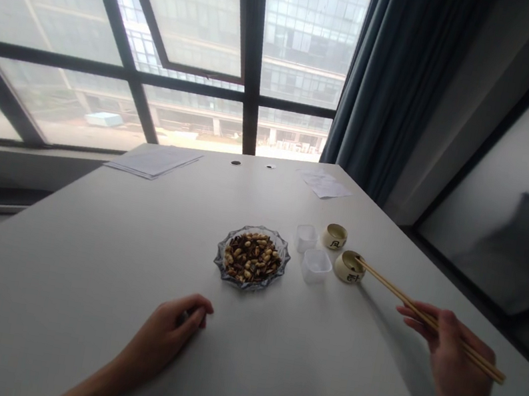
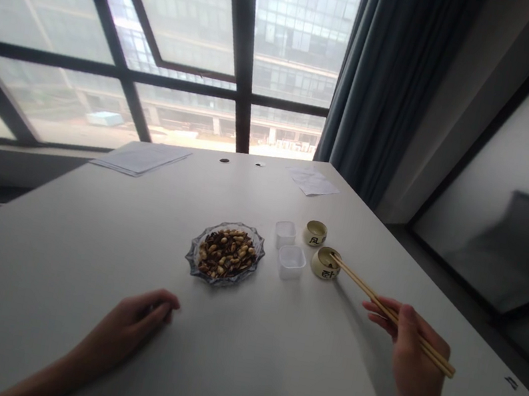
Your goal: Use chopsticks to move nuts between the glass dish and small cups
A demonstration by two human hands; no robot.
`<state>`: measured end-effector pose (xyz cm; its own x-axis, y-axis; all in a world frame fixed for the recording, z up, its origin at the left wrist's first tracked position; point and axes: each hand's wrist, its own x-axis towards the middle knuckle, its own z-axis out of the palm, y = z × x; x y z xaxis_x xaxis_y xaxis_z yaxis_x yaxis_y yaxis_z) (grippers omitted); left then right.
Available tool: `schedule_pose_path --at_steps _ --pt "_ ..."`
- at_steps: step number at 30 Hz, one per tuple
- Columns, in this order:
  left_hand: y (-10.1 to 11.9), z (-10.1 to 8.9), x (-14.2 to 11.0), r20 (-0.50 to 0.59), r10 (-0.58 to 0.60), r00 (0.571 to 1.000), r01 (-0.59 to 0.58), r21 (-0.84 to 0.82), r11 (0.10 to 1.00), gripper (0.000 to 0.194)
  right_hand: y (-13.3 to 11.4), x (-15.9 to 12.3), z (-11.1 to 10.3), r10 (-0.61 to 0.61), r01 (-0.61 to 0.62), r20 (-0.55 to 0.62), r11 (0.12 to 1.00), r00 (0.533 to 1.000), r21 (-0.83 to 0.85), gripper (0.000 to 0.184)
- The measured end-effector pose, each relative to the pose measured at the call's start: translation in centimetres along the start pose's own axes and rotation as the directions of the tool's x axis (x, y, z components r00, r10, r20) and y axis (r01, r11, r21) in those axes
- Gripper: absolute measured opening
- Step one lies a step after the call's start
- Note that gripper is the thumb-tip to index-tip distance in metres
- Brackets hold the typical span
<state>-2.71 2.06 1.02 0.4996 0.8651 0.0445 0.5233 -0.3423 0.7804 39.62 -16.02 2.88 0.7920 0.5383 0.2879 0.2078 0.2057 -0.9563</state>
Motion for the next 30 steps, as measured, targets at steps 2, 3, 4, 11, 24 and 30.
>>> schedule_pose_path --at_steps 2,3,4,11,24,30 --pt "0.0 0.0 0.0 -0.001 -0.001 1.0 0.001 0.001 1.0 0.035 0.0 0.0 0.0 0.026 -0.026 0.012 1.0 1.0 0.0 0.036" --pt "0.0 0.0 0.0 -0.004 -0.002 1.0 0.002 0.002 1.0 0.034 0.1 0.0 0.0 0.037 -0.037 0.016 0.999 0.999 0.0 0.036" --pt "0.0 0.0 0.0 -0.007 -0.003 1.0 0.003 0.004 1.0 0.034 0.1 0.0 0.0 0.041 -0.041 0.016 0.999 0.999 0.003 0.036" --pt "-0.2 0.0 0.1 -0.004 0.003 1.0 -0.003 0.009 1.0 0.035 0.2 0.1 -0.1 0.031 -0.031 0.024 0.999 0.999 0.008 0.037" --pt "-0.1 0.1 0.0 -0.029 0.006 1.0 -0.007 -0.029 1.0 0.032 -0.2 -0.6 0.5 -0.024 0.021 0.105 0.999 0.994 0.034 0.032" --pt "0.3 0.2 0.0 -0.032 -0.005 0.999 0.004 -0.022 1.0 0.033 -3.2 -1.8 4.2 -0.113 0.108 0.263 0.994 0.958 0.031 0.032"
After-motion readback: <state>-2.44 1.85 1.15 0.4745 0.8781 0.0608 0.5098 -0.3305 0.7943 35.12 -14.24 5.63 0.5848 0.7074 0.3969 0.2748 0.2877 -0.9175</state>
